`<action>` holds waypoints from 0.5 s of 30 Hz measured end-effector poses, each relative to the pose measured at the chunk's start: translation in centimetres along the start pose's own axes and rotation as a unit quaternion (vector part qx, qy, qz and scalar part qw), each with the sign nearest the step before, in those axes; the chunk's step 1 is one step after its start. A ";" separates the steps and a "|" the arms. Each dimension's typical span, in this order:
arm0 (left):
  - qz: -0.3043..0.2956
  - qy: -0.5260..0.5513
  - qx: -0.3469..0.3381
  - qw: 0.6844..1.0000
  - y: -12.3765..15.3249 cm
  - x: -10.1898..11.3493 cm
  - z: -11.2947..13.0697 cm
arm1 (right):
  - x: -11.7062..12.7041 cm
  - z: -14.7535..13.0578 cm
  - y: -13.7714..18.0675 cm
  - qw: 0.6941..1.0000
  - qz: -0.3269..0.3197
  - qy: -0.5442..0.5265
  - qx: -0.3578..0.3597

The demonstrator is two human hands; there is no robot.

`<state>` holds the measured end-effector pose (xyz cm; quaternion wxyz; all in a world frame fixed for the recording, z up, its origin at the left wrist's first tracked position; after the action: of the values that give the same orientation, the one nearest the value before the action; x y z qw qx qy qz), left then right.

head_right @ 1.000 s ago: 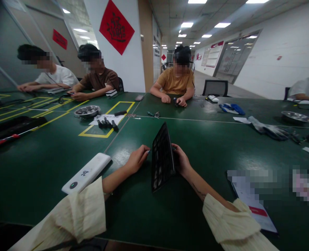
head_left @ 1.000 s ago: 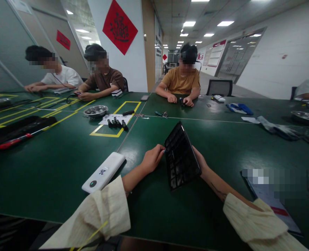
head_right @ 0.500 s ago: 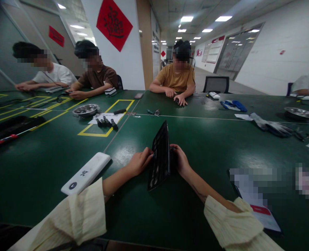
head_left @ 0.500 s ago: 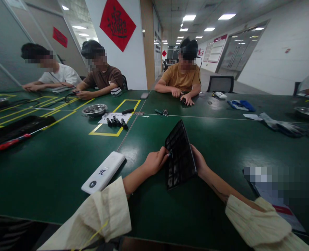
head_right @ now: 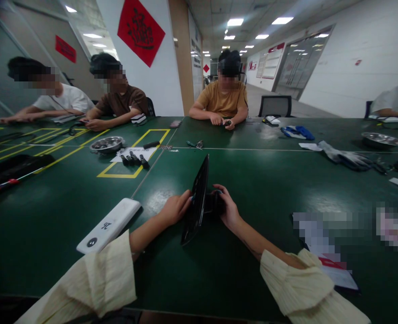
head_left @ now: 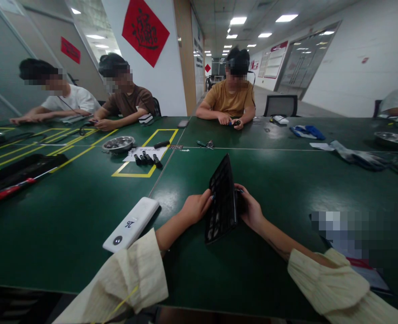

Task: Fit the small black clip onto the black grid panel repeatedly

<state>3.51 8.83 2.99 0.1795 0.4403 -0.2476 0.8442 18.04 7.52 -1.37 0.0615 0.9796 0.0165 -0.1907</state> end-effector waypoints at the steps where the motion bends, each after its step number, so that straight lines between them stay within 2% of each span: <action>1: -0.001 0.006 0.003 1.000 0.0 0.0 0.0 | -0.1 0.0 0.0 1.000 -0.002 -0.008 -0.005; 5: -0.017 0.009 0.005 1.000 -0.2 -0.3 0.0 | -0.2 0.1 0.0 0.999 -0.009 -0.040 -0.015; 11: -0.018 0.023 0.031 0.999 -0.4 -0.5 -0.6 | 0.2 0.5 0.0 0.997 0.023 -0.061 -0.035; 15: -0.008 0.039 0.032 0.999 -0.4 -0.2 -0.6 | -1.1 0.2 -0.1 0.997 -0.021 -0.056 -0.040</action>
<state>3.48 9.48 2.65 0.1815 0.4145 -0.2094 0.8668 16.93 7.56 -1.20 0.0971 0.9636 0.0410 -0.2456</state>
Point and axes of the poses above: each hand's wrist, its own y-axis away from the middle knuckle, its own x-axis out of the back of the hand, z = x × y, the point moved 10 cm from there along -y, towards the middle knuckle, and after that the axes turned 2 degrees about -x, right-handed, at the moved point
